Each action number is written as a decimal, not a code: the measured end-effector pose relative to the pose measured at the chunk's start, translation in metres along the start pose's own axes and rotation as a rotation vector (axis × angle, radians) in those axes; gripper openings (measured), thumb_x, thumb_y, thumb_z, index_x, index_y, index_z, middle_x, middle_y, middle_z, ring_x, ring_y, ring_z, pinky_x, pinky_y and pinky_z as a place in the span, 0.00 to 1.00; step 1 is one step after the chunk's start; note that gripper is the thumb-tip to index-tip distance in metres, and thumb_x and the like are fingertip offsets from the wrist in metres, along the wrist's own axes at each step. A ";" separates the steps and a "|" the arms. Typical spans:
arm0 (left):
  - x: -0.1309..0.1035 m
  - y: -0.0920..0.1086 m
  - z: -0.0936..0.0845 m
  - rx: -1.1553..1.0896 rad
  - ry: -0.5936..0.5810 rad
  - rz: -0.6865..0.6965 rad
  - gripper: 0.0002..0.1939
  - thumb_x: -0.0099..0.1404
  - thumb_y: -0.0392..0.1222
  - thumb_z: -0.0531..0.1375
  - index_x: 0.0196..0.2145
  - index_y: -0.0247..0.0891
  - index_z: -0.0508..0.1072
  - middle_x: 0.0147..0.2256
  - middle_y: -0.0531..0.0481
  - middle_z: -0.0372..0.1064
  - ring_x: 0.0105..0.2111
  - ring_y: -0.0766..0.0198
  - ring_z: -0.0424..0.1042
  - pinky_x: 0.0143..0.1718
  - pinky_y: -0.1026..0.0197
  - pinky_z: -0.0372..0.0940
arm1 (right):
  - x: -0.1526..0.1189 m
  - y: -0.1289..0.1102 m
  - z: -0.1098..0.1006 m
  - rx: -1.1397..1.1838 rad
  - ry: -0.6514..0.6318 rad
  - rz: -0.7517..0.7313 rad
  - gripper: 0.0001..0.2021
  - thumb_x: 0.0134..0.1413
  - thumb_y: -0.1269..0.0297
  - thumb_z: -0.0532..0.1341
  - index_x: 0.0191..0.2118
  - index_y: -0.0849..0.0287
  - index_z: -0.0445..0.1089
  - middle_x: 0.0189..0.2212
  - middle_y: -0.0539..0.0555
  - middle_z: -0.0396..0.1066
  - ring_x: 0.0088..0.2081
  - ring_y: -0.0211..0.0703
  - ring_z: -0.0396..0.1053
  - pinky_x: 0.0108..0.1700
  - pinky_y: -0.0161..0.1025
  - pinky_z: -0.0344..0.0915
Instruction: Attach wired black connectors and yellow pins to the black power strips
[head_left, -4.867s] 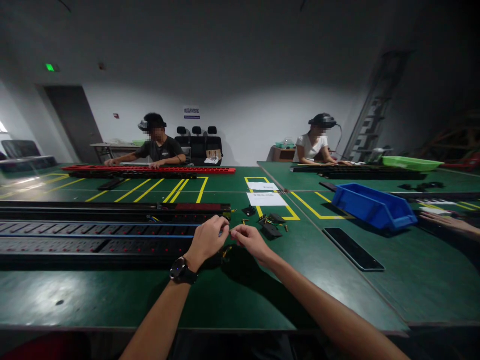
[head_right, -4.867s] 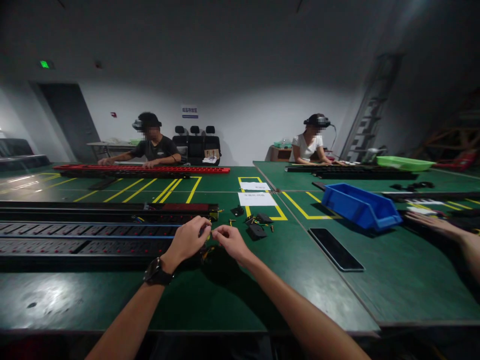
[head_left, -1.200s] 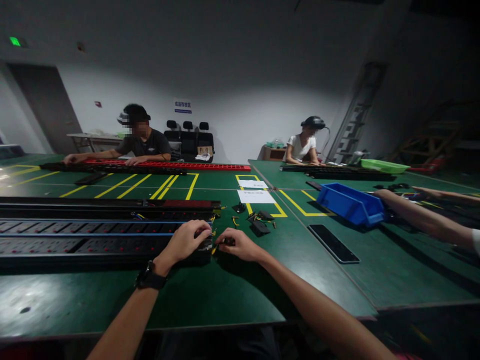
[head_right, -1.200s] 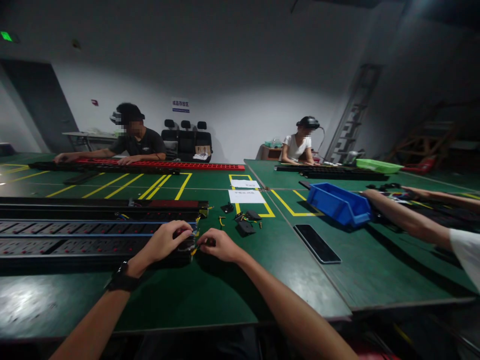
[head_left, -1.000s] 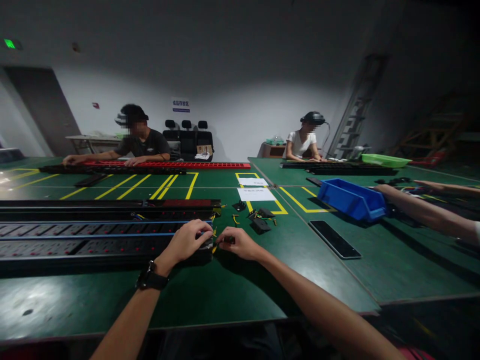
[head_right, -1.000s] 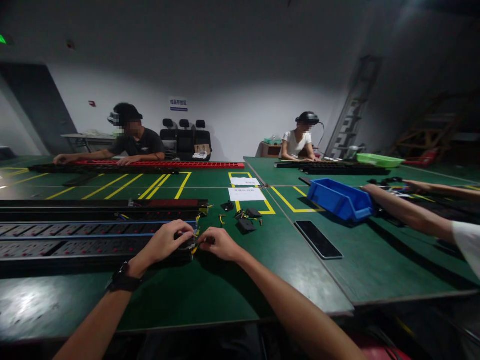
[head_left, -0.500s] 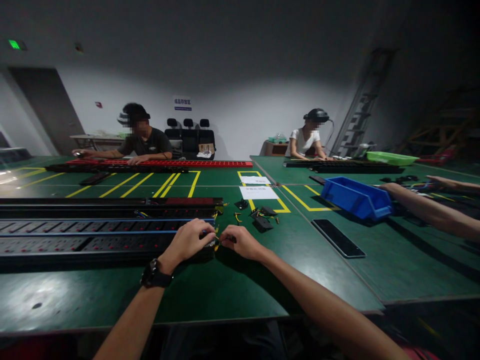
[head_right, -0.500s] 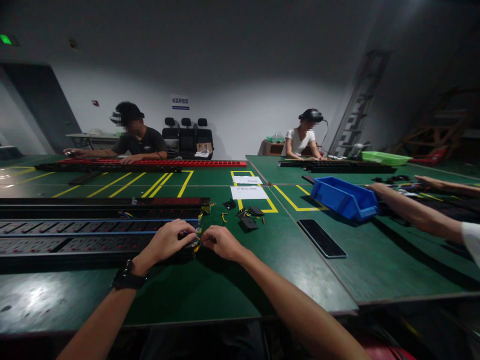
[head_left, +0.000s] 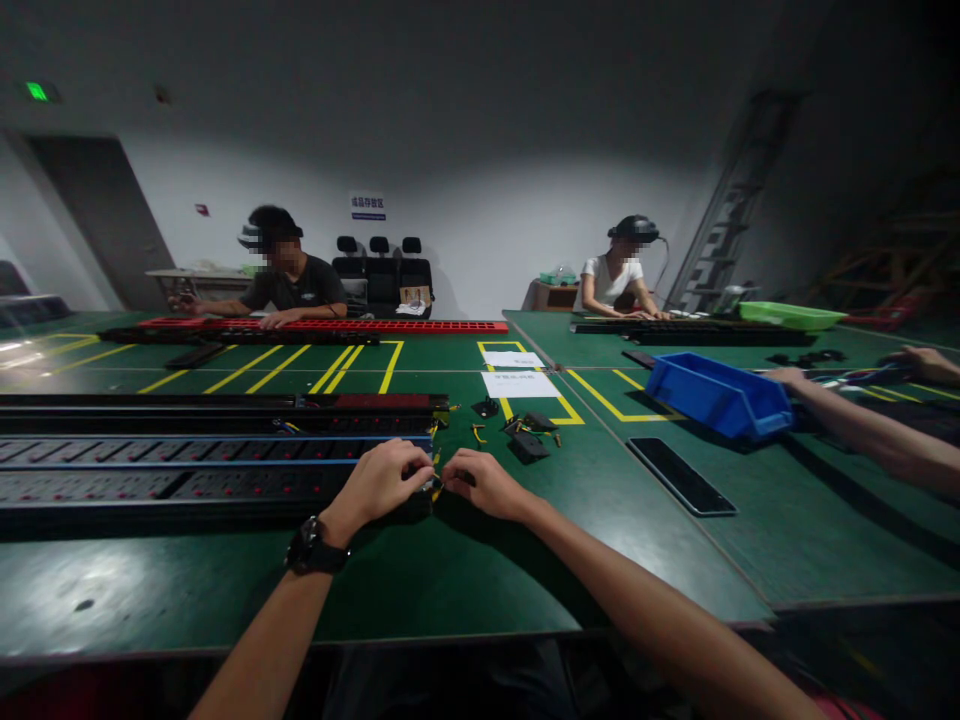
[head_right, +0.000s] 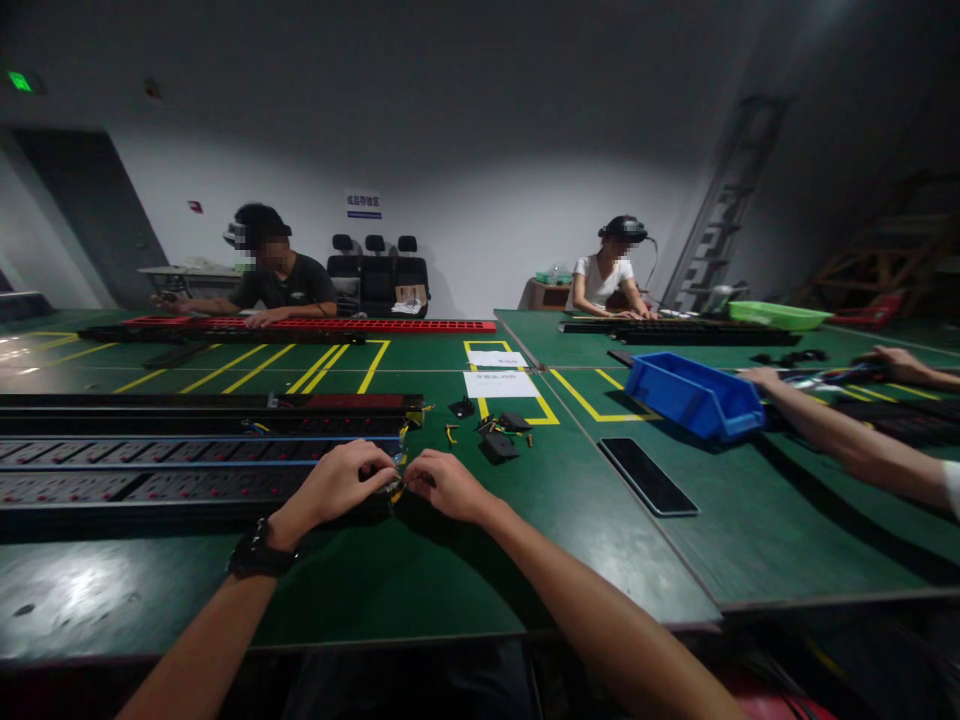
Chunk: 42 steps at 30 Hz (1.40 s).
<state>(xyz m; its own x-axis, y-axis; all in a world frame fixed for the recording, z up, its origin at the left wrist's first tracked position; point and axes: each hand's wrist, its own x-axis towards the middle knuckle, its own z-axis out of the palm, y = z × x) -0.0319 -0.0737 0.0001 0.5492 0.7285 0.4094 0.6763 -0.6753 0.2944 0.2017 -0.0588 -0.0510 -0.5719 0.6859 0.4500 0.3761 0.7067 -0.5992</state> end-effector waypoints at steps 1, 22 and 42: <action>0.000 0.001 0.000 0.000 0.003 -0.001 0.10 0.69 0.46 0.59 0.36 0.41 0.79 0.32 0.50 0.74 0.34 0.61 0.70 0.35 0.61 0.61 | 0.000 0.000 0.000 0.027 0.011 0.019 0.05 0.59 0.73 0.63 0.37 0.57 0.76 0.35 0.52 0.73 0.36 0.41 0.70 0.40 0.36 0.65; -0.001 0.004 -0.005 0.052 0.017 -0.003 0.08 0.69 0.42 0.60 0.34 0.40 0.78 0.31 0.50 0.73 0.33 0.61 0.70 0.35 0.61 0.60 | -0.001 -0.005 0.000 -0.113 -0.027 -0.040 0.05 0.62 0.71 0.62 0.42 0.56 0.73 0.39 0.53 0.72 0.38 0.42 0.69 0.40 0.36 0.63; -0.003 0.001 -0.003 0.066 0.048 -0.030 0.08 0.69 0.42 0.60 0.35 0.40 0.78 0.33 0.51 0.74 0.34 0.61 0.70 0.37 0.61 0.60 | 0.007 0.001 0.000 0.006 0.016 0.142 0.07 0.55 0.78 0.67 0.35 0.58 0.77 0.34 0.50 0.78 0.36 0.41 0.74 0.40 0.34 0.64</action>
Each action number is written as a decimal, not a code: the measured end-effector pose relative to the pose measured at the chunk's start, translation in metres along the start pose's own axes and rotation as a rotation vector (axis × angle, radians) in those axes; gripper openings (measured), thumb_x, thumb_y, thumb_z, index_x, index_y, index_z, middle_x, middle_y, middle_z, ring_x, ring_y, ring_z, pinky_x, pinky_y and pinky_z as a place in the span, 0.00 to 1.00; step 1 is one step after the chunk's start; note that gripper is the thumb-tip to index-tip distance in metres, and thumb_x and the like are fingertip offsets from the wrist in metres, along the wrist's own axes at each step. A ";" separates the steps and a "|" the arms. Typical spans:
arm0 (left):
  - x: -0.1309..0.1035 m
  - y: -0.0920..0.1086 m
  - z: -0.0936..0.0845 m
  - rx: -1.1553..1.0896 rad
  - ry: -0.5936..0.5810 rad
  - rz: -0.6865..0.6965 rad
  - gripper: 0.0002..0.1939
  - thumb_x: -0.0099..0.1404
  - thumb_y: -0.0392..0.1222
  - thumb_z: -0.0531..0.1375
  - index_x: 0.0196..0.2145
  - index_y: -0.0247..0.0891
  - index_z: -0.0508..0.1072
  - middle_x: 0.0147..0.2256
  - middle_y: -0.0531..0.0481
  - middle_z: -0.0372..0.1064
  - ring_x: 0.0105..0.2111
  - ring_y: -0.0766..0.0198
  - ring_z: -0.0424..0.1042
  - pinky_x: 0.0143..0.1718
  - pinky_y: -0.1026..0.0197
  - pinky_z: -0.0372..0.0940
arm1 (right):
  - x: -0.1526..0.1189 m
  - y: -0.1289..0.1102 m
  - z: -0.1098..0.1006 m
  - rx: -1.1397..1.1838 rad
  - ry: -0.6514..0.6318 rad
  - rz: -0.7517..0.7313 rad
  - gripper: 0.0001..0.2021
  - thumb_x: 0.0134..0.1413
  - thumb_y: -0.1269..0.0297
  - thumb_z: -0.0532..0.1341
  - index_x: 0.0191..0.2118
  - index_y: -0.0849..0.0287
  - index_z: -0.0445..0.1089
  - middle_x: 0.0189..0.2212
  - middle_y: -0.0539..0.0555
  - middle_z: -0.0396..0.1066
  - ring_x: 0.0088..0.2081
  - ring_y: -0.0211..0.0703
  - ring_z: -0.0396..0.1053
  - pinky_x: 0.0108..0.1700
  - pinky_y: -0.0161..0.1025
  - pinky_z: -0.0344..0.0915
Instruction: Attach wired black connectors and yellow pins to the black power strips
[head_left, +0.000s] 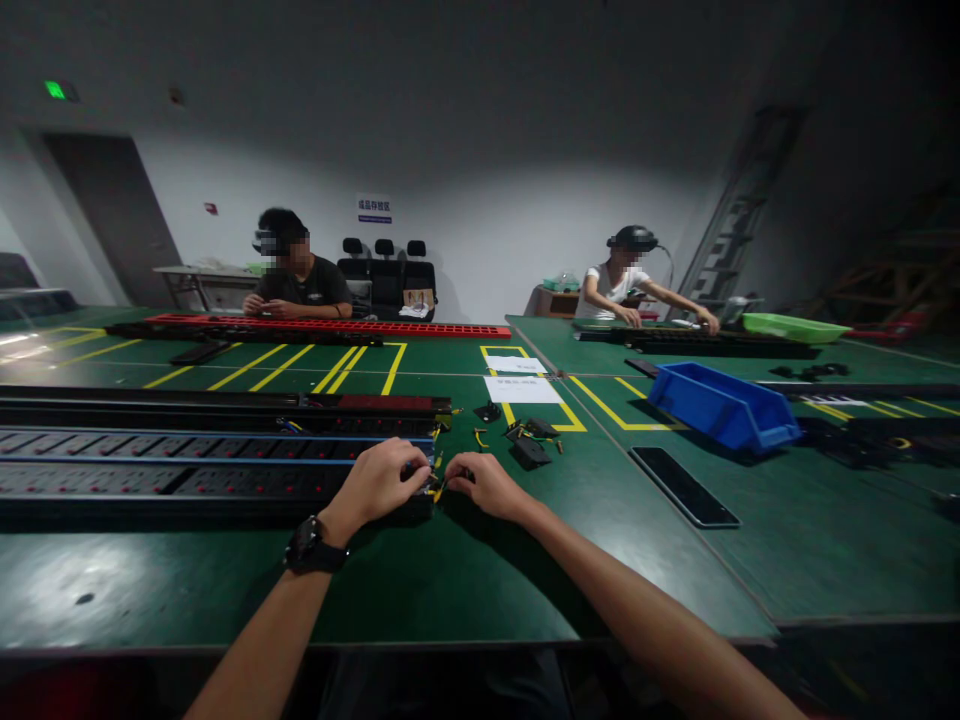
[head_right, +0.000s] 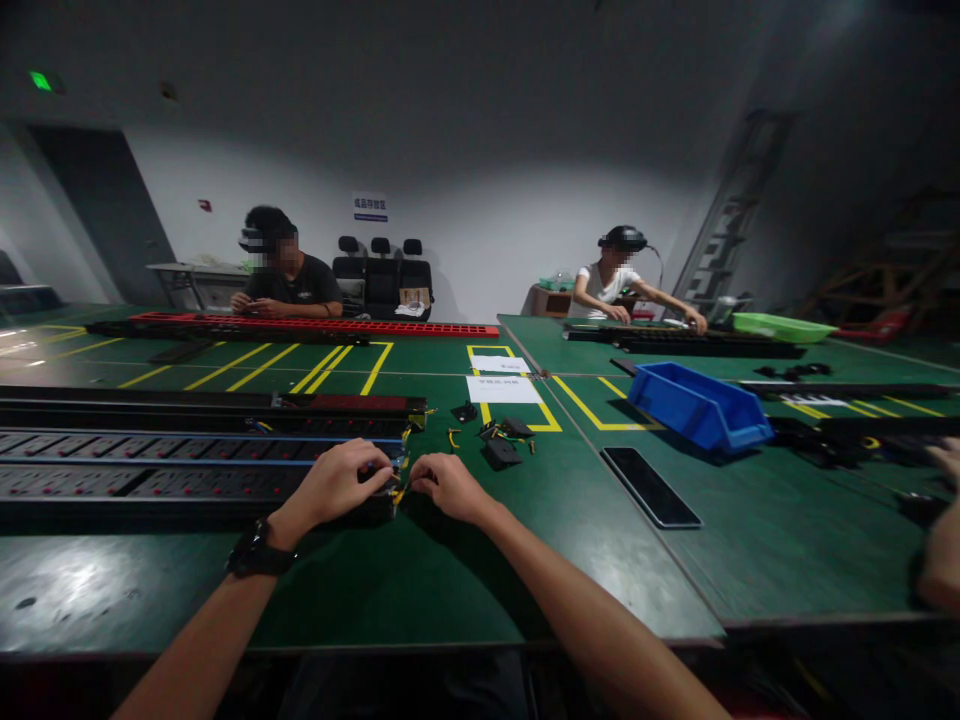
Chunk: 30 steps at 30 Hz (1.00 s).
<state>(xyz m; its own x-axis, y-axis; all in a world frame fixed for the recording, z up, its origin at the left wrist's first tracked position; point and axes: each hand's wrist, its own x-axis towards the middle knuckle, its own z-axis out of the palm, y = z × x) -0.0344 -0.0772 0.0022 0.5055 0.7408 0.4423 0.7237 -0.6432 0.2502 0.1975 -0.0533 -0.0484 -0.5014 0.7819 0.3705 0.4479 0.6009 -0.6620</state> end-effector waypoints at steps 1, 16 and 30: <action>0.000 0.000 0.000 0.004 0.000 -0.003 0.08 0.69 0.42 0.59 0.35 0.40 0.78 0.33 0.50 0.74 0.34 0.61 0.70 0.36 0.61 0.60 | 0.000 0.000 0.000 -0.002 -0.004 0.000 0.07 0.55 0.78 0.67 0.35 0.58 0.76 0.34 0.50 0.78 0.36 0.41 0.74 0.40 0.34 0.64; 0.000 0.000 0.001 0.016 0.000 0.009 0.07 0.68 0.41 0.60 0.34 0.40 0.78 0.33 0.50 0.74 0.34 0.61 0.71 0.36 0.61 0.61 | -0.006 0.003 -0.003 -0.166 -0.060 -0.181 0.06 0.60 0.74 0.65 0.39 0.56 0.76 0.39 0.53 0.75 0.40 0.42 0.72 0.43 0.35 0.64; 0.000 -0.001 0.002 0.035 -0.003 0.020 0.08 0.68 0.41 0.59 0.35 0.41 0.79 0.32 0.50 0.74 0.34 0.61 0.71 0.36 0.60 0.62 | -0.003 -0.002 -0.004 -0.066 -0.055 -0.043 0.07 0.57 0.78 0.64 0.37 0.58 0.75 0.35 0.51 0.77 0.37 0.41 0.73 0.41 0.35 0.64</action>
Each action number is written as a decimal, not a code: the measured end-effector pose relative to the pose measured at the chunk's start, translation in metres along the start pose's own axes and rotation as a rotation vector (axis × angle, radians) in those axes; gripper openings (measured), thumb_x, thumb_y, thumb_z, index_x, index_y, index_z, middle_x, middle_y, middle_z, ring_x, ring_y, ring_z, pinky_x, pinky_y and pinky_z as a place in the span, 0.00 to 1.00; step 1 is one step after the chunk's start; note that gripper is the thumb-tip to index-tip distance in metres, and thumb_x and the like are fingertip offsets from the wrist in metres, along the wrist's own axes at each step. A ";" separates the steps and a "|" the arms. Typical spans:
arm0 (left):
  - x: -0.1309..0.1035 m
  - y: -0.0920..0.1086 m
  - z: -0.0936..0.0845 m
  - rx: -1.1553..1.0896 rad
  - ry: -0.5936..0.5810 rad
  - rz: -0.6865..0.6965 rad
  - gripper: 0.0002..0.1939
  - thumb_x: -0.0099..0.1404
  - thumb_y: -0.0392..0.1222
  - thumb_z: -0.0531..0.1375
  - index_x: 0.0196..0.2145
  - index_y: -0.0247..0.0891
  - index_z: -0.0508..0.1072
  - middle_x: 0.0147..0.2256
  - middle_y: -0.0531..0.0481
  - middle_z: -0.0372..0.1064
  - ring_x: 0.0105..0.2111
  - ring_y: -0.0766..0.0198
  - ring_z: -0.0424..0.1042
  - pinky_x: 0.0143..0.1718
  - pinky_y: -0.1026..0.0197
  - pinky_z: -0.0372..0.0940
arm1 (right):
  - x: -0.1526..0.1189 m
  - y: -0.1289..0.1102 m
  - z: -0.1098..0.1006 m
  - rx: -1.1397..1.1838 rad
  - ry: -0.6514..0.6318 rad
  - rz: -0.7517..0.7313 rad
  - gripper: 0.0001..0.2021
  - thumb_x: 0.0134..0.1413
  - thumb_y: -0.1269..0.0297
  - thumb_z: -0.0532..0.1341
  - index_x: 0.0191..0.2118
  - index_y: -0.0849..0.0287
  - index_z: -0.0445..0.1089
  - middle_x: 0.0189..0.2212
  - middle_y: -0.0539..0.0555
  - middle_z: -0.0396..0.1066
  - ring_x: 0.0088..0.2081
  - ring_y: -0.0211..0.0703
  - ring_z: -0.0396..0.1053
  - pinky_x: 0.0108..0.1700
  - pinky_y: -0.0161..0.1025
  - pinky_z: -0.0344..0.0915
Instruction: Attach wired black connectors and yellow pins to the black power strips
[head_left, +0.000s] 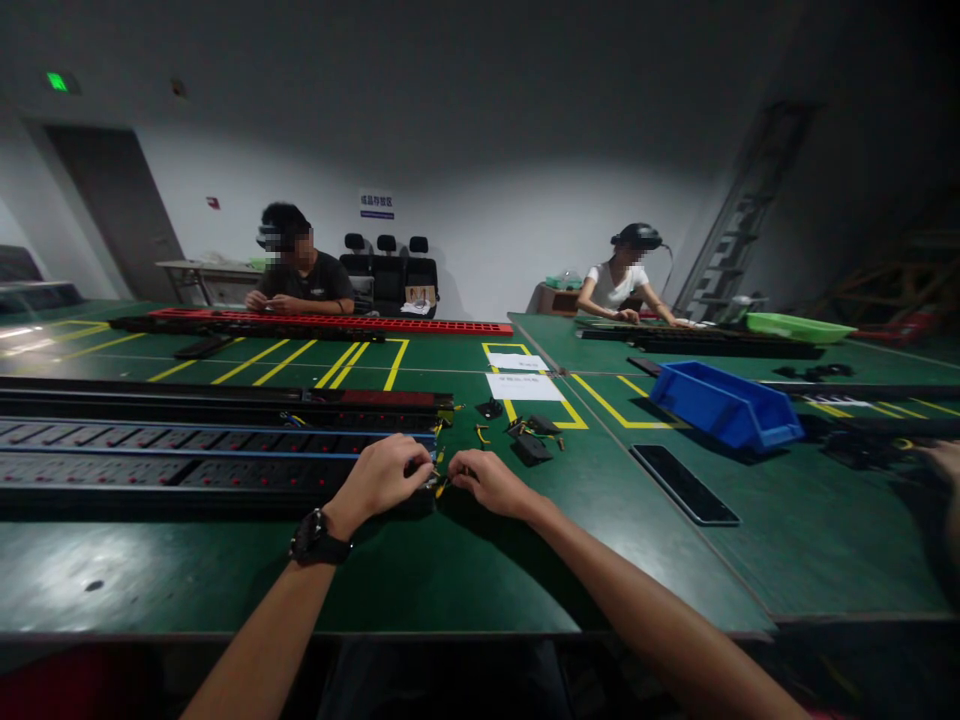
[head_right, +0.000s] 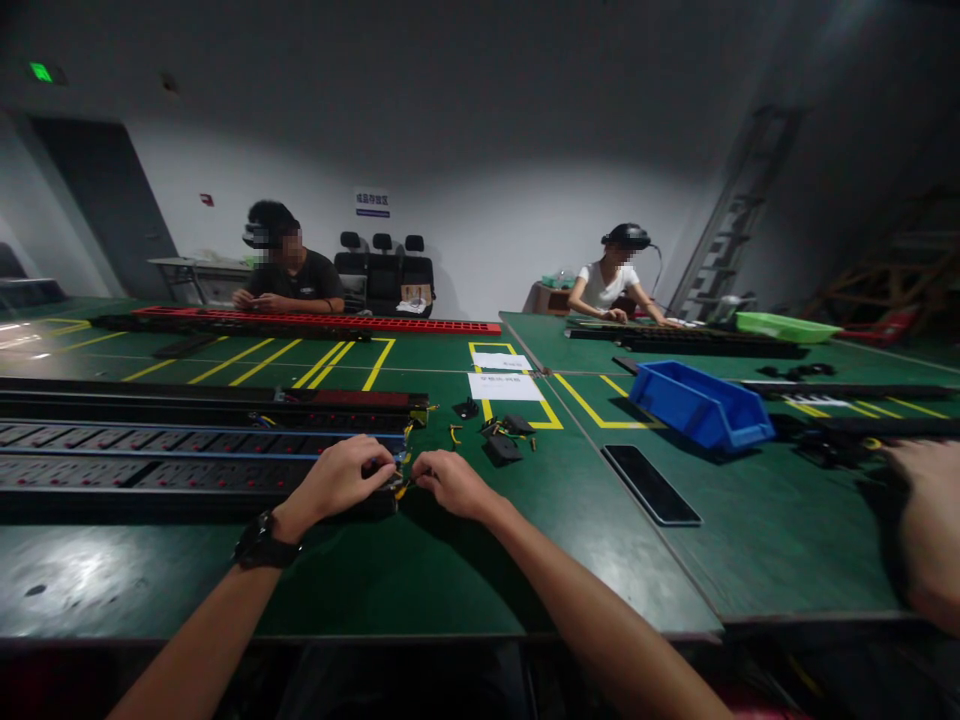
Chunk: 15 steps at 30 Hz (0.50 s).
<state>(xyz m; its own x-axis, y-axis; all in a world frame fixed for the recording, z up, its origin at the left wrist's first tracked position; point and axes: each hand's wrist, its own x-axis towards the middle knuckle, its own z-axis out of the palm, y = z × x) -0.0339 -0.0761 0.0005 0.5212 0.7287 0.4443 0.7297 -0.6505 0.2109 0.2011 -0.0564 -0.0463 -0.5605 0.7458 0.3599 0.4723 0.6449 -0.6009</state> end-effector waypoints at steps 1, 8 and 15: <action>0.000 0.000 0.000 0.001 -0.003 -0.001 0.08 0.68 0.42 0.60 0.35 0.40 0.79 0.33 0.49 0.74 0.34 0.61 0.71 0.36 0.60 0.62 | -0.001 0.000 -0.001 -0.014 -0.008 -0.016 0.07 0.57 0.78 0.64 0.37 0.58 0.75 0.36 0.51 0.77 0.38 0.41 0.72 0.41 0.35 0.64; -0.001 0.000 0.000 0.002 -0.015 0.009 0.07 0.68 0.42 0.60 0.36 0.41 0.79 0.33 0.49 0.75 0.35 0.60 0.72 0.37 0.60 0.63 | -0.002 0.000 -0.003 0.005 -0.006 -0.040 0.09 0.57 0.74 0.66 0.42 0.56 0.76 0.37 0.51 0.78 0.39 0.42 0.74 0.42 0.36 0.65; 0.000 0.003 0.001 0.007 -0.025 0.022 0.08 0.68 0.41 0.60 0.35 0.41 0.78 0.32 0.50 0.74 0.34 0.61 0.71 0.36 0.61 0.61 | -0.001 -0.004 -0.001 0.008 0.023 -0.059 0.07 0.58 0.74 0.66 0.40 0.56 0.77 0.36 0.51 0.78 0.38 0.41 0.73 0.42 0.35 0.64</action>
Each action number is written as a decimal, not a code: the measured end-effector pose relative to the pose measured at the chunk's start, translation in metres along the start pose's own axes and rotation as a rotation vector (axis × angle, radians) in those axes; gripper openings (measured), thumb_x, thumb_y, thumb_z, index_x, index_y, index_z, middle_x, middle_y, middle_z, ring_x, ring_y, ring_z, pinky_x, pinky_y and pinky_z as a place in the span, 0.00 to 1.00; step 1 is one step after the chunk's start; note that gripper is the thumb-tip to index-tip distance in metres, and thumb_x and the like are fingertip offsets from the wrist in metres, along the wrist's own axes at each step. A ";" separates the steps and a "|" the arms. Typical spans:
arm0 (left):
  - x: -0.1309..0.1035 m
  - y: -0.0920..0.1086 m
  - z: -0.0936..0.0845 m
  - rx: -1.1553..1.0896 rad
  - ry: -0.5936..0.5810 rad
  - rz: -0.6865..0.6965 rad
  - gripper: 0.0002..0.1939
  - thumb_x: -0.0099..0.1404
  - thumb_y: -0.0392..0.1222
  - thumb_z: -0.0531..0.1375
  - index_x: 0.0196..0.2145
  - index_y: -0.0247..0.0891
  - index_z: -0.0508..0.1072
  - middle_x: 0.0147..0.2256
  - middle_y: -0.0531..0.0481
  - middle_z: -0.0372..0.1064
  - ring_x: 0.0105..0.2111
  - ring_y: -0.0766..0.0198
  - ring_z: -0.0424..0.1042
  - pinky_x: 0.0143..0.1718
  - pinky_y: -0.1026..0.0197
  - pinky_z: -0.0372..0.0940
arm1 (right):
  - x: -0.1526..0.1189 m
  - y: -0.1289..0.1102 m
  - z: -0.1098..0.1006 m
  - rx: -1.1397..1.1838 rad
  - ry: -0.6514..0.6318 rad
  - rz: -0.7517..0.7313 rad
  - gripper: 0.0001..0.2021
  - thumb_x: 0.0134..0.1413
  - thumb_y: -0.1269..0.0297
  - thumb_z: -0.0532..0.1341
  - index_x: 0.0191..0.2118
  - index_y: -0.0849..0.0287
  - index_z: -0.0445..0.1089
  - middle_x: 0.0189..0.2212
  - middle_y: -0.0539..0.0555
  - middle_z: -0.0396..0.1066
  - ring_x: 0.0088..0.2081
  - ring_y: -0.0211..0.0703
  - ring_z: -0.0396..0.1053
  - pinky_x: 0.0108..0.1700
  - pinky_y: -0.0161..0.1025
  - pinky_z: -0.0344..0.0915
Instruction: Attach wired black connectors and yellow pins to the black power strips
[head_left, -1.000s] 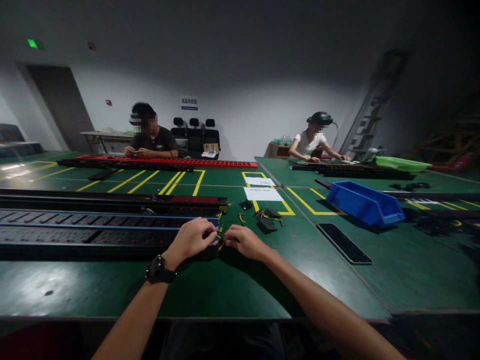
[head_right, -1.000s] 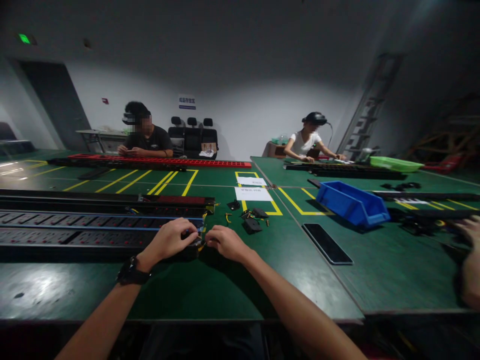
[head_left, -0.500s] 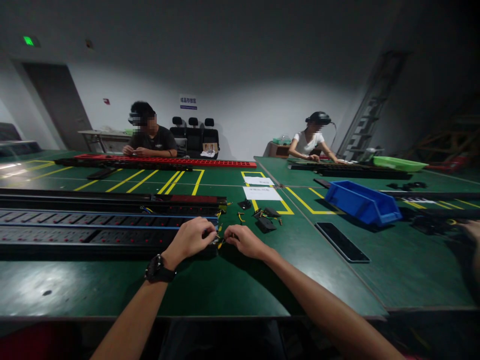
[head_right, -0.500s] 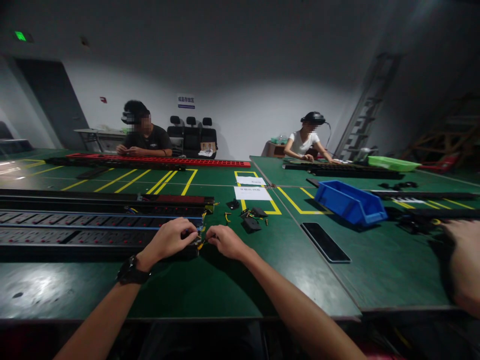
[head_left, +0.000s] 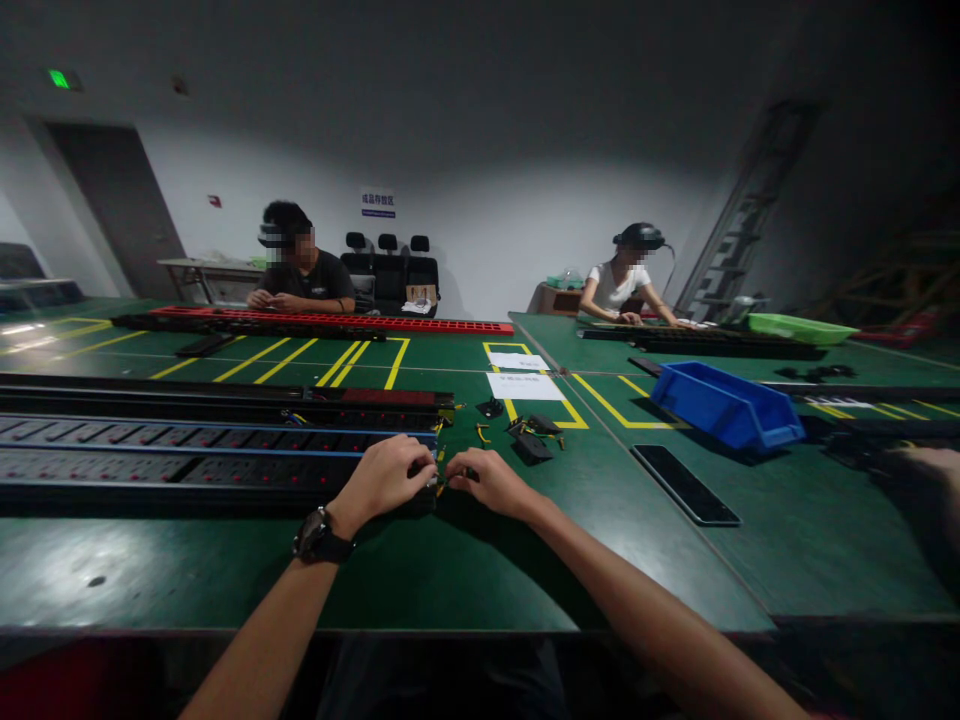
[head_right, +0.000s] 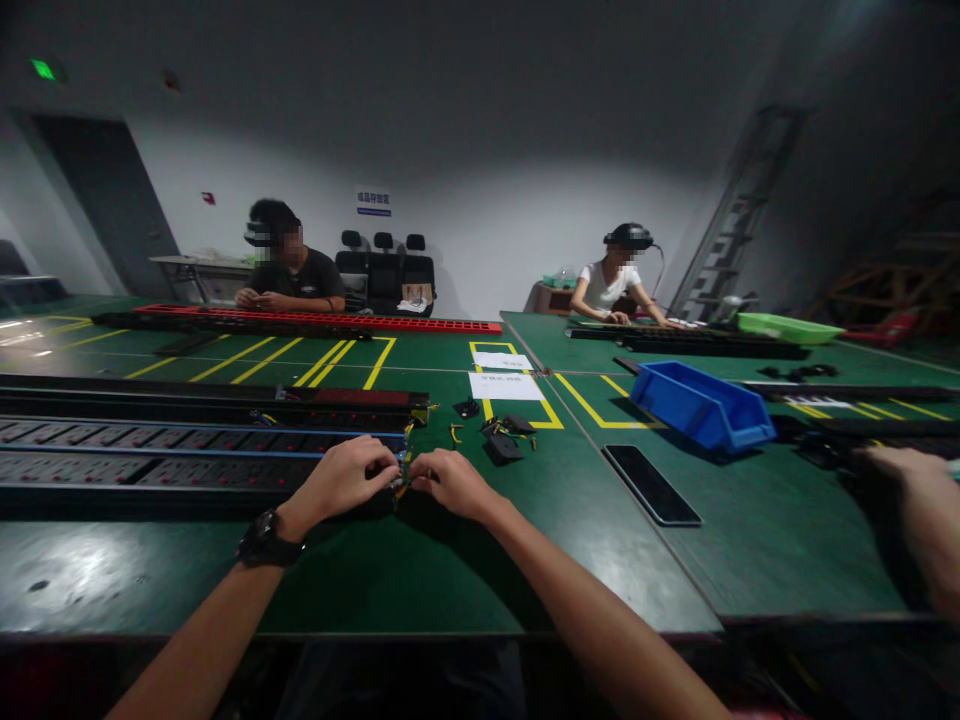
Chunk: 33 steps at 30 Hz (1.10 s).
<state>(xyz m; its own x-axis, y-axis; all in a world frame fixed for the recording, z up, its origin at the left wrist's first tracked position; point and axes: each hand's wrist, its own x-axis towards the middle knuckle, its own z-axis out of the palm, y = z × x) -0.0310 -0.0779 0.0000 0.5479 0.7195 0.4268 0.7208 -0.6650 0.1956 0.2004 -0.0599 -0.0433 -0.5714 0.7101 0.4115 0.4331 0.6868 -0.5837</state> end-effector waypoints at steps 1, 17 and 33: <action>0.000 0.001 0.000 0.001 -0.003 0.001 0.08 0.68 0.41 0.60 0.35 0.40 0.78 0.32 0.50 0.74 0.34 0.62 0.71 0.36 0.61 0.61 | 0.000 0.000 0.001 -0.017 0.006 -0.005 0.06 0.58 0.74 0.67 0.38 0.56 0.77 0.35 0.51 0.78 0.38 0.41 0.73 0.41 0.35 0.64; 0.004 0.008 0.003 0.013 -0.025 -0.029 0.10 0.69 0.43 0.59 0.34 0.41 0.80 0.30 0.50 0.74 0.31 0.62 0.70 0.33 0.61 0.59 | -0.001 -0.006 -0.002 -0.106 -0.003 -0.005 0.05 0.60 0.71 0.66 0.41 0.56 0.76 0.37 0.53 0.77 0.39 0.42 0.73 0.42 0.35 0.64; 0.005 0.025 0.009 0.110 -0.041 0.085 0.09 0.67 0.48 0.61 0.36 0.40 0.77 0.33 0.48 0.75 0.35 0.58 0.71 0.36 0.58 0.60 | -0.006 0.007 -0.002 -0.104 -0.002 -0.041 0.10 0.58 0.75 0.64 0.44 0.56 0.73 0.39 0.52 0.76 0.41 0.43 0.73 0.42 0.35 0.63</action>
<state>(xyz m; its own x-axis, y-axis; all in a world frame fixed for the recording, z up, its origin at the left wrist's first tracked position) -0.0070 -0.0893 -0.0010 0.6240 0.6708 0.4008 0.7121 -0.6993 0.0618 0.2080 -0.0593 -0.0482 -0.5917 0.6807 0.4318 0.4793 0.7278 -0.4906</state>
